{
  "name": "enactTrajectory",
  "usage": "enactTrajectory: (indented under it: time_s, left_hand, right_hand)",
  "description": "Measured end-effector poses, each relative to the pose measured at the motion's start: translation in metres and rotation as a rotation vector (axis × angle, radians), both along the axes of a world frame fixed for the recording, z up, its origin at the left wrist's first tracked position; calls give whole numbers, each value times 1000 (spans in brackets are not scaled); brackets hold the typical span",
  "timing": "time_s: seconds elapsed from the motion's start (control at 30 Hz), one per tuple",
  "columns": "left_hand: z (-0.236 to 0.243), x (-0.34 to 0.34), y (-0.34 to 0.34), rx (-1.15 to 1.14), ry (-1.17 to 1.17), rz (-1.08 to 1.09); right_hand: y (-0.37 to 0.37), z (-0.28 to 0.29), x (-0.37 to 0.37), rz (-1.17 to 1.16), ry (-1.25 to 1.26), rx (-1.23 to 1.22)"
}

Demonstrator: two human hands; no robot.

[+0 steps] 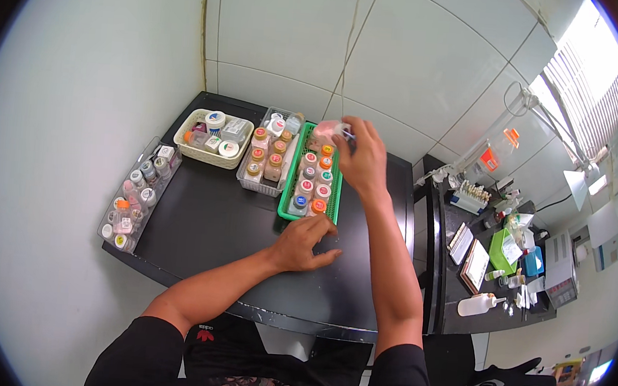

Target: The person applies colored stains to dental crowns using a fine-tipped brush, alternating between different small jars of pigment and placing the crowns back on their respective supports.

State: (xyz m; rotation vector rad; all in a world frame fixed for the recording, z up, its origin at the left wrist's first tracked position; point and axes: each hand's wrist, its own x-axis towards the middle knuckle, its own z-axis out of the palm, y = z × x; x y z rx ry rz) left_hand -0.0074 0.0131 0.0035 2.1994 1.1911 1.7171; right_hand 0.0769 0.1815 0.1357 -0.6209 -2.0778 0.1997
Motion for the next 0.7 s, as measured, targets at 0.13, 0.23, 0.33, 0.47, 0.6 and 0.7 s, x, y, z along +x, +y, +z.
enactTrajectory:
  time_s: [0.13,0.23,0.33,0.47,0.6,0.7]
  left_hand:
    - [3,-2,-2,-20,0,12]
    - [3,-1,-3,-38,-1,7]
    - [2,-2,-5,-50,24,3]
    - [2,-1,-5,-48,7,3]
    - [4,-1,-4,-42,17,1]
    - [5,-2,-4,-40,3,-5]
  right_hand:
    - [33,-30,-39,-75,-265,30]
    - [43,-48,-48,-98,-355,-34]
    - [42,-52,-55,-118,-310,-10]
    - [44,-49,-57,-142,-340,7]
    - [47,-52,-56,-191,-412,-1]
    - [47,-60,-60,-209,-485,12]
